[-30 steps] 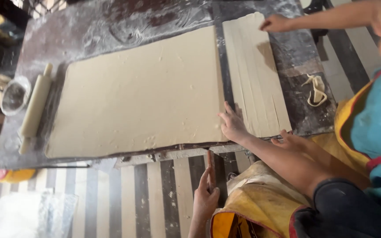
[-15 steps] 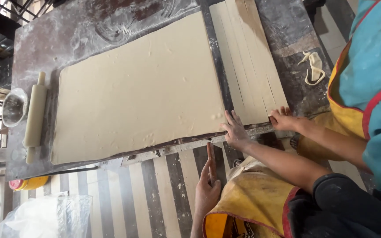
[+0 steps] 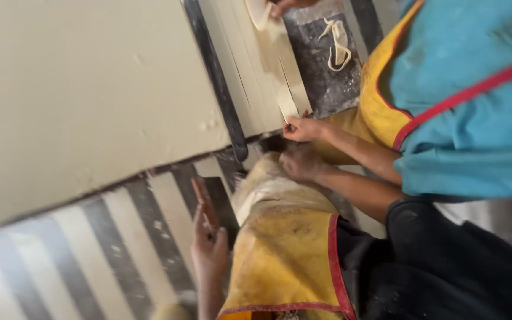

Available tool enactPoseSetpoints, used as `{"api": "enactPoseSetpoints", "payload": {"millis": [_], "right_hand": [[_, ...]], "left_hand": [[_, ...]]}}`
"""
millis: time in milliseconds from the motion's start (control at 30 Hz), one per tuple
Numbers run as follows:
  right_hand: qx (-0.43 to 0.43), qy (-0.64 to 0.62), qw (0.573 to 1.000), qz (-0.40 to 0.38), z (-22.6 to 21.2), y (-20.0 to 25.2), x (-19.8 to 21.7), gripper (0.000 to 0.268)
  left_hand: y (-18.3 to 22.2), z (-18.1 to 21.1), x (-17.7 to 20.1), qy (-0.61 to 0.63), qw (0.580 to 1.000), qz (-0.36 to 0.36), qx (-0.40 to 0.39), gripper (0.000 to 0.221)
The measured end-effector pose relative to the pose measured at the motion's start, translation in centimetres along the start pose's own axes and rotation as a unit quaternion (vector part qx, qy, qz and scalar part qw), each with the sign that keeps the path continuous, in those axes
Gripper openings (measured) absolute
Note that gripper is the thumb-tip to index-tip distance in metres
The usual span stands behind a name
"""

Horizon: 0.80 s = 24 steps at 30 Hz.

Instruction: Rolling out dough and cutting it into strips for pastries.

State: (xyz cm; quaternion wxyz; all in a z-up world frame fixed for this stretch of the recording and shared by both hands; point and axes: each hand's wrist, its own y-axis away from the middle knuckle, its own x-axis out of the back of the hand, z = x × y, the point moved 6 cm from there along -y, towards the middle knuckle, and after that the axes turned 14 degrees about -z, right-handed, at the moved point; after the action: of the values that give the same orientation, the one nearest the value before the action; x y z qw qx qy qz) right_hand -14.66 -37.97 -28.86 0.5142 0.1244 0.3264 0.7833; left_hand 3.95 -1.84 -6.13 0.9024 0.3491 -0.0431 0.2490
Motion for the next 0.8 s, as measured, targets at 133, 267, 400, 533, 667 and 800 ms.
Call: {"api": "enactPoseSetpoints", "payload": {"millis": [133,267,400,533,667,800], "right_hand": [[0.088,-0.015,0.996,0.01,3.3,2.2,-0.9,0.02],[0.125,0.001,0.991,-0.042,5.2,2.7,-2.8,0.022],[0.021,-0.088,0.994,-0.055,4.0,-0.1,0.3,0.018],[-0.232,-0.714,0.538,-0.383,-0.9,0.1,3.5,0.055],[0.024,-0.96,0.098,-0.259,3.9,0.5,7.3,0.048],[-0.036,-0.99,0.0,-0.138,20.0,2.6,2.5,0.038]], "left_hand": [[0.0,-1.4,0.1,0.093,0.996,0.01,-0.006,0.077],[0.1,-2.2,0.2,0.071,0.997,0.013,0.003,0.076],[0.3,-3.0,0.7,0.056,0.997,0.026,0.049,0.077],[0.0,-4.5,1.0,0.076,0.996,0.038,0.001,0.075],[-0.9,-4.4,1.8,0.115,0.992,0.033,-0.033,0.074],[-1.0,-1.2,3.5,0.141,0.989,0.018,0.028,0.077]]}}
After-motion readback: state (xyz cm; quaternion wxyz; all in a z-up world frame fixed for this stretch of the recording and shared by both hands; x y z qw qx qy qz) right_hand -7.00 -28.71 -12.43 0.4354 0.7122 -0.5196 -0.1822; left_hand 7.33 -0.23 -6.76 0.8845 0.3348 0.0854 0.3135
